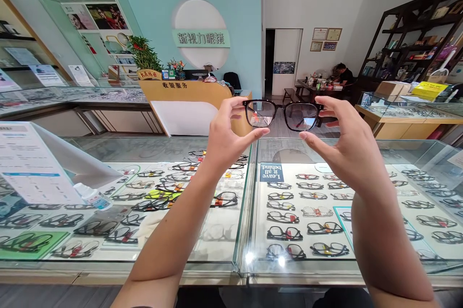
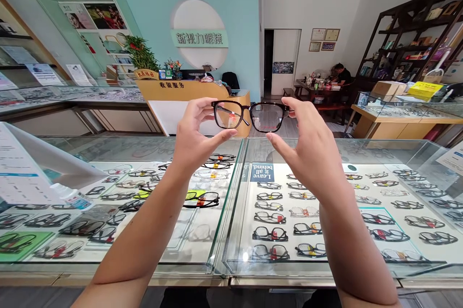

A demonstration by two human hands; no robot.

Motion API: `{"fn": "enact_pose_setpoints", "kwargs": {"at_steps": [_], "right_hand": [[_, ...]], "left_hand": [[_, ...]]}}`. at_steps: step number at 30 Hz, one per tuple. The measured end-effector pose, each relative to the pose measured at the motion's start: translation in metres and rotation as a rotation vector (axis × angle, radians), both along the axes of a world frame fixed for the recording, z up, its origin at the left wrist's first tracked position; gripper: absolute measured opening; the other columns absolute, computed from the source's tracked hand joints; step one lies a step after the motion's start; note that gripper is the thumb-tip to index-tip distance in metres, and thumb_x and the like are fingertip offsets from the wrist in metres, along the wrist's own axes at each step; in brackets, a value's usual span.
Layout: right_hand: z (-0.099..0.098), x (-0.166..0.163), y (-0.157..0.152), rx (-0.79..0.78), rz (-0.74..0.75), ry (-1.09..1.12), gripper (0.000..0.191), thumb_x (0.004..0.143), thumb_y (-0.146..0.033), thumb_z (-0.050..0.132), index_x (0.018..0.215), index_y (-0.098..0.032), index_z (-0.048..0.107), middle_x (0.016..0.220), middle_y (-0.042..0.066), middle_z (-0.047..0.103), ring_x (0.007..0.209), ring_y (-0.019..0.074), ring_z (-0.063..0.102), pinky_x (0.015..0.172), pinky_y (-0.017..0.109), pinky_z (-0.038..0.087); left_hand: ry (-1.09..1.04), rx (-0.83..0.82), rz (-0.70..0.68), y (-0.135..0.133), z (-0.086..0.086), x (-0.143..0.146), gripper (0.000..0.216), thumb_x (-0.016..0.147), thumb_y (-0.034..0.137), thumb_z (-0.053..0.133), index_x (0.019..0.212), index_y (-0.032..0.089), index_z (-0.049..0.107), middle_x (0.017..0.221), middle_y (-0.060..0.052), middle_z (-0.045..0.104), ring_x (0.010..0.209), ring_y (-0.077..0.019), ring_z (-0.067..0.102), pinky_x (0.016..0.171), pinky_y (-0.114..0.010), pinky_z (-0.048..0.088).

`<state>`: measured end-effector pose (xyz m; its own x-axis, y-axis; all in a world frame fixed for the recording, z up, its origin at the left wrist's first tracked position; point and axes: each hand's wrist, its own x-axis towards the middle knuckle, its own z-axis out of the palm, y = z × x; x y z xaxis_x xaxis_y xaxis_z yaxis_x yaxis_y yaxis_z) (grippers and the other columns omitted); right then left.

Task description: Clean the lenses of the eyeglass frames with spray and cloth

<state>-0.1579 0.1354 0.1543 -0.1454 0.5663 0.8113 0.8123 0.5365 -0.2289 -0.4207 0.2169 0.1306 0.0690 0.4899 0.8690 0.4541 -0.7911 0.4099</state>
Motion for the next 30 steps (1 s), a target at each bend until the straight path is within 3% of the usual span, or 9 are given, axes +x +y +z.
{"fn": "enact_pose_setpoints", "kwargs": {"at_steps": [9, 18, 23, 30], "right_hand": [[-0.001, 0.000, 0.008, -0.011, 0.068, 0.060, 0.058, 0.098, -0.040, 0.071, 0.152, -0.028, 0.058, 0.145, 0.014, 0.067, 0.126, 0.0338, 0.069, 0.103, 0.053, 0.061], [-0.005, 0.005, 0.024, -0.144, 0.151, 0.252, 0.053, 0.109, -0.056, 0.051, 0.155, -0.032, 0.062, 0.151, 0.011, 0.069, 0.136, 0.0333, 0.068, 0.113, 0.060, 0.056], [-0.006, 0.007, 0.029, -0.145, 0.139, 0.308, 0.055, 0.109, -0.062, 0.048, 0.150, -0.032, 0.068, 0.144, 0.010, 0.074, 0.135, 0.0349, 0.069, 0.110, 0.061, 0.058], [-0.005, 0.007, 0.032, -0.138, 0.161, 0.382, 0.049, 0.109, -0.061, 0.050, 0.138, -0.031, 0.075, 0.119, 0.007, 0.080, 0.115, 0.0302, 0.076, 0.091, 0.049, 0.066]], "left_hand": [[-0.010, 0.112, 0.006, 0.023, -0.007, -0.006, 0.084, 0.074, 0.076, 0.088, 0.137, 0.028, 0.059, 0.137, -0.013, 0.069, 0.121, -0.0283, 0.072, 0.106, -0.046, 0.061], [0.012, 0.271, 0.210, 0.009, -0.008, 0.002, 0.086, 0.075, 0.080, 0.084, 0.139, 0.030, 0.056, 0.138, -0.013, 0.070, 0.135, -0.0344, 0.065, 0.109, -0.056, 0.059], [0.007, 0.335, 0.200, 0.003, -0.012, 0.005, 0.087, 0.074, 0.078, 0.086, 0.140, 0.030, 0.055, 0.138, -0.013, 0.069, 0.133, -0.0357, 0.066, 0.110, -0.057, 0.058], [0.001, 0.177, 0.164, 0.010, -0.012, 0.007, 0.092, 0.073, 0.079, 0.086, 0.145, 0.034, 0.052, 0.145, -0.012, 0.064, 0.139, -0.0368, 0.063, 0.112, -0.056, 0.058]]}}
